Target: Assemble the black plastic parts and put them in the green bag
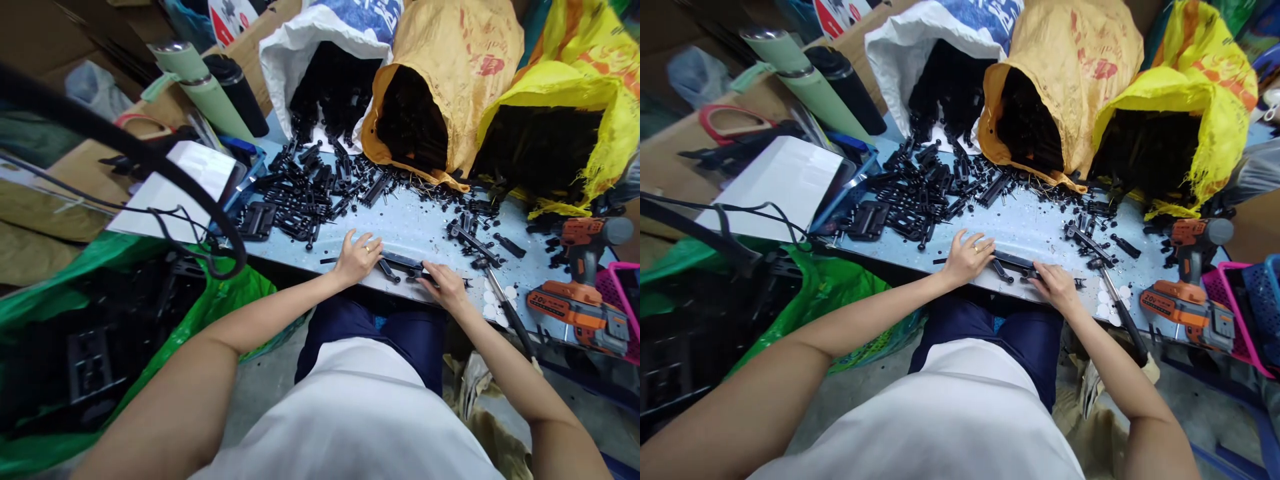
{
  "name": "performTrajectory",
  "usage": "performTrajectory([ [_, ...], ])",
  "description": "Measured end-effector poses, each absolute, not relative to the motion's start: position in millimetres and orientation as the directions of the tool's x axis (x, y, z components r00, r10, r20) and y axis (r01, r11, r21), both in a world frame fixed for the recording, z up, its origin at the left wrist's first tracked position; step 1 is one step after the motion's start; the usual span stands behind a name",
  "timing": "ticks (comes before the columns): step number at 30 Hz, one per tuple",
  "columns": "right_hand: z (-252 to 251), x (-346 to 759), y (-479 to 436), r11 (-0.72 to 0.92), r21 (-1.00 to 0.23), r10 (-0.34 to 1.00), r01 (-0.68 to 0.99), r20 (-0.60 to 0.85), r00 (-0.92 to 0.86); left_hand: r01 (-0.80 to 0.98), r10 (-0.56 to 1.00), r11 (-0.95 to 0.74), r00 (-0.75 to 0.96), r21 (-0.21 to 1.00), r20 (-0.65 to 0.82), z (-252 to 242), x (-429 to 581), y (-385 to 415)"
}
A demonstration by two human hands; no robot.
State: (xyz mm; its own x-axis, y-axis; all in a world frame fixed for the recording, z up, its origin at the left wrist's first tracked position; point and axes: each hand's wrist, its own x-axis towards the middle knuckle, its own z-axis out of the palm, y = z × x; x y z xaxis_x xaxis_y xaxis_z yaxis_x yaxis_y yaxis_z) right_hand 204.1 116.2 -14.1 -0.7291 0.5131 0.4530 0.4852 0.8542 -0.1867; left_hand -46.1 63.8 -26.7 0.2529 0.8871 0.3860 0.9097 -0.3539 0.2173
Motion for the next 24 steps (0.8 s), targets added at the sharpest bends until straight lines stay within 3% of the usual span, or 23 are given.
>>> performTrajectory([
  [4, -32.6, 215.7, 119.6, 0.879, -0.211, 0.474, 0.427, 0.482, -0.737, 0.846, 0.874, -0.479, 0.437, 0.232, 0.211, -10.8, -12.6, 72.6],
  [8, -38.3, 217.5, 124.0, 0.885, -0.188, 0.462, 0.427, 0.483, -0.744, 0.856, 0.899, -0.41, 0.438, 0.316, -0.021, -5.1, 13.5, 87.4],
  [15, -26.1, 224.8, 148.8, 0.933, -0.255, 0.315, 0.253, 0.243, -0.917, 0.844, 0.894, -0.431, 0.447, 0.318, 0.025, -14.3, 12.9, 87.5],
  [18, -20.1, 225.4, 152.3, 0.94, -0.218, 0.305, 0.262, 0.195, -0.932, 0.847, 0.898, -0.428, 0.439, 0.316, 0.038, -12.1, 13.5, 85.0],
  [24, -8.5, 226.0, 141.4, 0.853, 0.009, 0.509, 0.522, 0.21, -0.835, 0.865, 0.895, -0.446, 0.437, 0.229, 0.092, -11.2, 8.1, 83.1],
])
